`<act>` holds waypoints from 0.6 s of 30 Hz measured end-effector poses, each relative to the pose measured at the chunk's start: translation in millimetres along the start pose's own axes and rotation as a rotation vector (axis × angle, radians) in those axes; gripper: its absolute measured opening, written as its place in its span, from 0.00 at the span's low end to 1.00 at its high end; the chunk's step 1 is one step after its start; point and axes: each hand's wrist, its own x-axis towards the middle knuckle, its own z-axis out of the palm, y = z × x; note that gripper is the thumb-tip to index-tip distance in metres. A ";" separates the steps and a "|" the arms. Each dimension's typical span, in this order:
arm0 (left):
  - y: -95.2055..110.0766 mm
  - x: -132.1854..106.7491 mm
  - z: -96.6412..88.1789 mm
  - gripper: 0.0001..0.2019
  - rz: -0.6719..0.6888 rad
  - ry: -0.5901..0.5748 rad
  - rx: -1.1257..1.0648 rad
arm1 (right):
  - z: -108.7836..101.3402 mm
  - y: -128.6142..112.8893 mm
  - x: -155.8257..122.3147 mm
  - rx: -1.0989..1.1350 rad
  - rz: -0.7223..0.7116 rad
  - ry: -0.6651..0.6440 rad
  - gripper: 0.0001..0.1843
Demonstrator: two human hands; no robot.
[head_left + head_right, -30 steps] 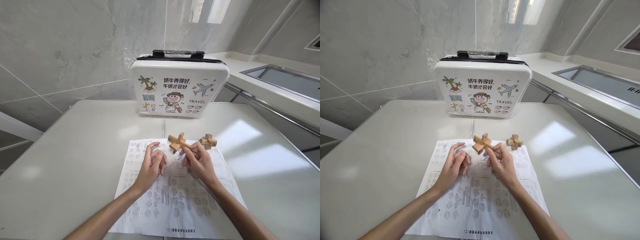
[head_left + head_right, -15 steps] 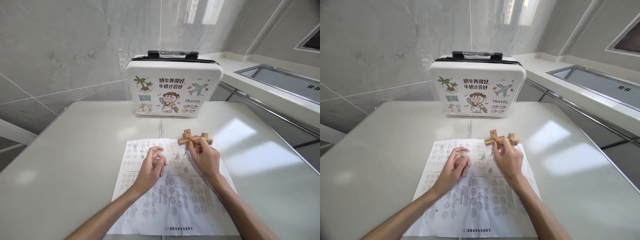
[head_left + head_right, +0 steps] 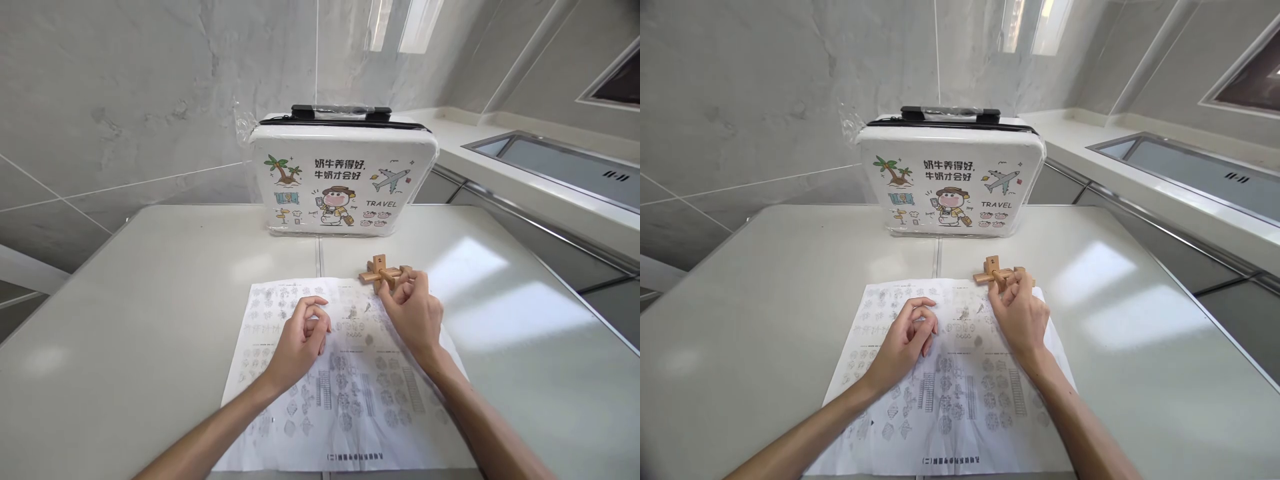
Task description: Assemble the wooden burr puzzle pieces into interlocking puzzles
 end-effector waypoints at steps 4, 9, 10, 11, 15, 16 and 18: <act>0.8 0.1 0.2 0.14 -0.004 -0.004 -0.004 | -1.5 -6.7 -9.6 0.157 -0.233 -0.086 0.10; -0.5 0.9 0.2 0.15 -0.010 -0.011 -0.010 | 3.7 -19.6 -28.2 0.254 -0.472 -0.408 0.09; -1.0 0.9 0.1 0.15 -0.011 -0.010 -0.008 | 5.4 -21.2 -31.1 0.253 -0.504 -0.446 0.10; -1.5 1.0 0.1 0.15 -0.011 -0.010 -0.006 | 7.0 -22.2 -33.4 0.251 -0.526 -0.476 0.10; -2.9 0.7 0.1 0.14 -0.013 -0.022 0.010 | 10.3 -23.2 -36.3 0.247 -0.518 -0.522 0.09; -2.9 0.6 0.2 0.15 -0.017 -0.025 0.017 | 10.5 -23.1 -36.0 0.253 -0.509 -0.522 0.09; -2.5 0.6 0.3 0.15 -0.023 -0.028 0.029 | 10.4 -23.2 -35.3 0.262 -0.493 -0.529 0.09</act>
